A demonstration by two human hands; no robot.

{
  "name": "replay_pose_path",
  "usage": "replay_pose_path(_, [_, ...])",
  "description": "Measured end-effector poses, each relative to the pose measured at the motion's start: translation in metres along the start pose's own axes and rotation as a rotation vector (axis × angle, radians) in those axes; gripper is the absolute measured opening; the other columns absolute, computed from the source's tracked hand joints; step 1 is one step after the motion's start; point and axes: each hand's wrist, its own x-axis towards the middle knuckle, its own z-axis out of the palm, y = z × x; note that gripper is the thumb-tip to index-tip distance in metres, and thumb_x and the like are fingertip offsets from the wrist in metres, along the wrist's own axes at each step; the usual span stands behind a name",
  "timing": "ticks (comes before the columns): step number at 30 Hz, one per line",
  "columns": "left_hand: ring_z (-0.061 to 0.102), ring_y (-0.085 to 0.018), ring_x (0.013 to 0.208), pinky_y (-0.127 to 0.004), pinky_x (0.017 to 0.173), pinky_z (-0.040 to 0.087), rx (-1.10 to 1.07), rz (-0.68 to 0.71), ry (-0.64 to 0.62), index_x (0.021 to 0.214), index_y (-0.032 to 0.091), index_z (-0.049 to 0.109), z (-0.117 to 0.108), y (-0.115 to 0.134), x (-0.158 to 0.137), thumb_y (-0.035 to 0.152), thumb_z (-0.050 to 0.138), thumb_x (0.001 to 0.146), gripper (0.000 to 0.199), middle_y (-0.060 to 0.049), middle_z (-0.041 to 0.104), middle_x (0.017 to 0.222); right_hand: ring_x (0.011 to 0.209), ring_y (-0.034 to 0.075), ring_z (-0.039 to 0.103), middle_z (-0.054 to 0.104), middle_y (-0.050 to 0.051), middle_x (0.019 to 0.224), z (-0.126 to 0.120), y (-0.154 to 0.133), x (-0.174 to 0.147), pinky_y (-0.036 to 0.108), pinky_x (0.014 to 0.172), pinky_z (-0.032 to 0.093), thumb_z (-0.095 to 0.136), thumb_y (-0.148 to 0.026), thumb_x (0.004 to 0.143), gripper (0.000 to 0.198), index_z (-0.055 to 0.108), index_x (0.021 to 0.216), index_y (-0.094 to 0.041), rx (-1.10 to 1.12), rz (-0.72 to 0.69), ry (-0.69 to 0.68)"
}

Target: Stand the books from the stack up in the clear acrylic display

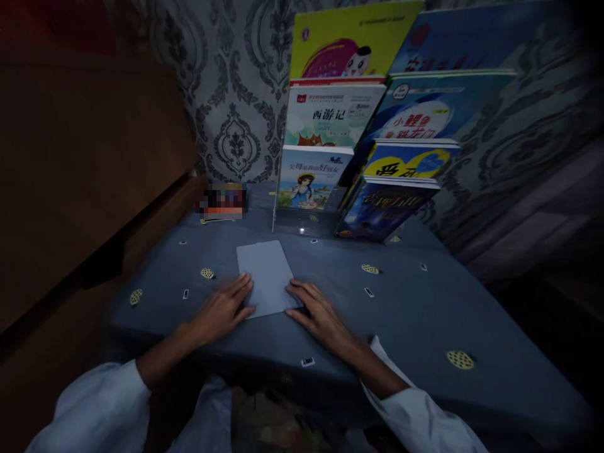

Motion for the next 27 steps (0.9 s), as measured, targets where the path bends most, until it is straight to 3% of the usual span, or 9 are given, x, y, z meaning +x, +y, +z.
replay_pose_path(5, [0.043,-0.026,0.142,-0.042,0.113,0.044,0.069,0.081,-0.016,0.147,0.013,0.039,-0.001,0.017,-0.012,0.046,0.050,0.099,0.060,-0.018,0.045,0.151,0.126,0.027,0.057,0.058,0.014,0.137,0.001,0.000,0.000,0.050,0.107,0.048,0.060,-0.036,0.095,0.039,0.059,0.130,-0.022,-0.009,-0.027,0.018])
replay_pose_path(13, [0.051,-0.027,0.135,-0.041,0.110,0.048,0.149,0.111,0.017,0.141,0.011,0.046,0.006,0.015,-0.007,0.037,0.049,0.101,0.047,-0.018,0.054,0.144,0.127,0.027,0.057,0.059,0.014,0.137,0.002,0.000,-0.001,0.049,0.106,0.049,0.059,-0.035,0.094,0.037,0.061,0.129,-0.022,-0.023,-0.028,0.045])
replay_pose_path(20, [0.044,-0.026,0.141,-0.040,0.112,0.046,0.190,0.166,0.021,0.146,0.012,0.040,0.008,0.010,-0.009,0.028,0.043,0.104,0.045,-0.018,0.052,0.146,0.125,0.027,0.059,0.061,0.013,0.136,-0.001,-0.005,-0.003,0.051,0.107,0.048,0.061,-0.033,0.092,0.036,0.061,0.127,-0.024,-0.050,-0.017,0.031])
replay_pose_path(27, [0.033,-0.023,0.147,-0.036,0.115,0.040,0.157,0.216,-0.101,0.154,0.015,0.026,-0.009,-0.001,-0.013,0.010,0.045,0.098,0.059,-0.016,0.039,0.155,0.121,0.027,0.062,0.064,0.012,0.132,0.005,-0.010,-0.011,0.053,0.108,0.046,0.063,-0.031,0.091,0.035,0.063,0.126,-0.024,-0.095,-0.039,0.028])
